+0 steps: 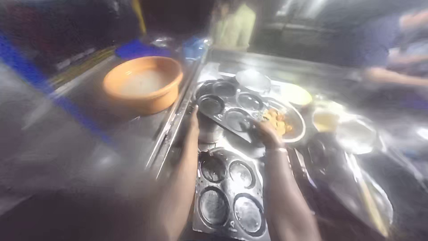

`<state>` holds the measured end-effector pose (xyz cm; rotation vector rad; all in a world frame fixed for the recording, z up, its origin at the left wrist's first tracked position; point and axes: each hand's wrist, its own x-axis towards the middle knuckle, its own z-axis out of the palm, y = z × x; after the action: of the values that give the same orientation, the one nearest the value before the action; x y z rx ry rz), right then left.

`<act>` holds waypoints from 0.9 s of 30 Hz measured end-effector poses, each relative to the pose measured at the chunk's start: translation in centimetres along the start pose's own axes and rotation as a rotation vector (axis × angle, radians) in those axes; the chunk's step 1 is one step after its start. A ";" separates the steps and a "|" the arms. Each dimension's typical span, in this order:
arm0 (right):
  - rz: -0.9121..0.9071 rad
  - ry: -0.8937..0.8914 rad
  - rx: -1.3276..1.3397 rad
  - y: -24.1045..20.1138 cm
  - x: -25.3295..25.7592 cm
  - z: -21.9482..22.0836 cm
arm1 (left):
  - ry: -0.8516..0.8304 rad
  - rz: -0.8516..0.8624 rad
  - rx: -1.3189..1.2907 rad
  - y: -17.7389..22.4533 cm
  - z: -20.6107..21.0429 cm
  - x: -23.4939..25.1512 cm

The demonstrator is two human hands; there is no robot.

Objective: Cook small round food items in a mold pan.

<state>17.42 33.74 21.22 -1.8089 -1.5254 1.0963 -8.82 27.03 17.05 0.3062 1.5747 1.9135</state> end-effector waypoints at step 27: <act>0.324 -0.165 -0.515 22.5 -23.1 -3.4 | -0.727 -0.319 1.155 -9.2 -22.0 -18.5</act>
<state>31.61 6.63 10.45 -2.4320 -1.7730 1.0851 -3.65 -0.84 6.61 1.0032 1.8350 0.3710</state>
